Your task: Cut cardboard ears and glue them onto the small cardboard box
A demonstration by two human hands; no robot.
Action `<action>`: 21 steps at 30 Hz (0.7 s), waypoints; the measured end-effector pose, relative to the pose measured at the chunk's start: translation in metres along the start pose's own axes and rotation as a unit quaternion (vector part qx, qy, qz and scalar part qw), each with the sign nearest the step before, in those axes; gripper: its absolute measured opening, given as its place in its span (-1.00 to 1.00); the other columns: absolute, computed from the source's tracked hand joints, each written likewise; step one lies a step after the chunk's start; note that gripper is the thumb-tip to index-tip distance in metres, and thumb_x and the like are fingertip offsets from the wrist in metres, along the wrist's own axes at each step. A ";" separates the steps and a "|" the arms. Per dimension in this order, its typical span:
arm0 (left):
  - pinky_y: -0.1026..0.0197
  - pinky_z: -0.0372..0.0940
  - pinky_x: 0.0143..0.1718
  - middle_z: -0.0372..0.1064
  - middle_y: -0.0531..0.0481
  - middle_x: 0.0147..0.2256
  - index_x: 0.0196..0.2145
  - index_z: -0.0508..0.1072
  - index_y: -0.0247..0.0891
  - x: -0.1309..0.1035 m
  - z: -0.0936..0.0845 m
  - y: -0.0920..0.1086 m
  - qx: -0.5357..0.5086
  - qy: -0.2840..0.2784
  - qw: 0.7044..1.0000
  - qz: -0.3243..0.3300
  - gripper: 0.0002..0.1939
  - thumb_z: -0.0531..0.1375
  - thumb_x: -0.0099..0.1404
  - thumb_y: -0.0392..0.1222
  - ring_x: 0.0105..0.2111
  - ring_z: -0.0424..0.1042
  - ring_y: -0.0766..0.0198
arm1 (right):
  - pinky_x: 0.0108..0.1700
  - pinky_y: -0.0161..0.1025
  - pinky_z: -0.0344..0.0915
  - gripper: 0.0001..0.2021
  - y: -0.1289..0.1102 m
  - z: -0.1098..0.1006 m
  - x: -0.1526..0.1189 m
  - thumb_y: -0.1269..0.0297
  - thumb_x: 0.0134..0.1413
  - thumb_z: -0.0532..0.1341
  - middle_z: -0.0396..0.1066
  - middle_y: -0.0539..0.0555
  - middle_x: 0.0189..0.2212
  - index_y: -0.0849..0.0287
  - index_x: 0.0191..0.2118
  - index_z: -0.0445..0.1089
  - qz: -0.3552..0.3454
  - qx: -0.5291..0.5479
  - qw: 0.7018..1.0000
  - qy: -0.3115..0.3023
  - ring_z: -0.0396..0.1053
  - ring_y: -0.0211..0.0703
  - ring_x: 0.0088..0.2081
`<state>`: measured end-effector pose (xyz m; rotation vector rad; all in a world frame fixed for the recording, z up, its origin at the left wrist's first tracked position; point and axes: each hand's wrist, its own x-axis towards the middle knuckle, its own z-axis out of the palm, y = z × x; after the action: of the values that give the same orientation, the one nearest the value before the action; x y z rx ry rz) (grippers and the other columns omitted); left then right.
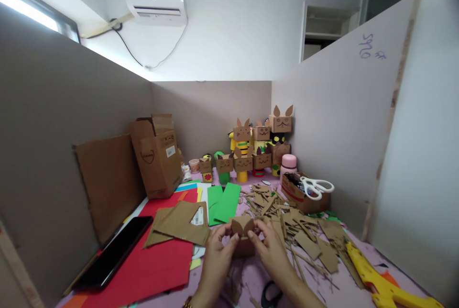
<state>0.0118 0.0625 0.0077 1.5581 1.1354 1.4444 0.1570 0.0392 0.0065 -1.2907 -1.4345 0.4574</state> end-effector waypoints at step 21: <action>0.18 0.31 -0.27 0.46 -0.07 -0.38 -0.36 0.55 -0.28 0.004 -0.001 -0.002 0.017 -0.017 1.000 0.001 -0.77 0.27 0.01 -0.12 -0.29 0.41 0.07 | -0.28 -0.11 0.32 -0.74 0.001 0.000 0.004 0.26 0.04 0.06 0.34 0.19 -0.37 0.26 -0.29 0.46 -0.011 -0.023 1.000 -0.007 0.39 0.06 -0.29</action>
<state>0.0105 0.0670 0.0078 1.6014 1.1456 1.4018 0.1581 0.0428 0.0072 -1.3102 -1.4771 0.4209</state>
